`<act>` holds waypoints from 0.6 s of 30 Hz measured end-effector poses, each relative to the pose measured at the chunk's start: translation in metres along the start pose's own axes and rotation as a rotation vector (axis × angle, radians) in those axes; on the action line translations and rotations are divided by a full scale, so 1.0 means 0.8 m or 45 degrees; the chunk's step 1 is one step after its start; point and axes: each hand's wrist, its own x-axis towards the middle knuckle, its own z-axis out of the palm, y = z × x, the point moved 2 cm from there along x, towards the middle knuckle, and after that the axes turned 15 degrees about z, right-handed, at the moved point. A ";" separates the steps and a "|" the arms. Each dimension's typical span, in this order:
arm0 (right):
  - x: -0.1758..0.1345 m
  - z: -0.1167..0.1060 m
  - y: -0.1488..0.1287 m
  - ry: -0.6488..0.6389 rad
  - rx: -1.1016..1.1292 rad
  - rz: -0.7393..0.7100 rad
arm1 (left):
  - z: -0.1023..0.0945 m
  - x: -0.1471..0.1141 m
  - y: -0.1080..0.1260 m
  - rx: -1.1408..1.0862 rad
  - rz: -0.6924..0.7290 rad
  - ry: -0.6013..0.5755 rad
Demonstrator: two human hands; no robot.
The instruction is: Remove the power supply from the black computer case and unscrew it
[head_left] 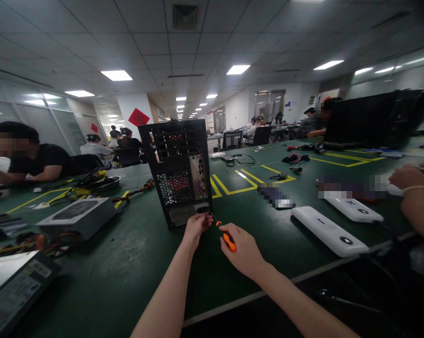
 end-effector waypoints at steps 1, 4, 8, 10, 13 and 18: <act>-0.001 0.000 0.000 0.015 -0.044 -0.047 | 0.001 0.000 -0.001 -0.003 0.005 -0.001; -0.001 -0.002 -0.003 0.022 -0.119 -0.096 | 0.001 -0.002 -0.002 -0.007 0.018 -0.012; 0.002 -0.003 -0.002 0.007 -0.041 0.005 | -0.001 0.000 -0.004 0.009 0.011 -0.018; 0.002 -0.002 0.000 0.008 0.001 0.052 | -0.002 0.001 -0.005 0.017 0.006 -0.014; 0.000 0.000 0.001 0.013 -0.056 -0.013 | -0.002 0.001 -0.005 0.016 0.015 -0.010; -0.001 0.000 -0.005 -0.013 -0.152 -0.112 | -0.002 -0.001 -0.003 -0.011 0.028 -0.008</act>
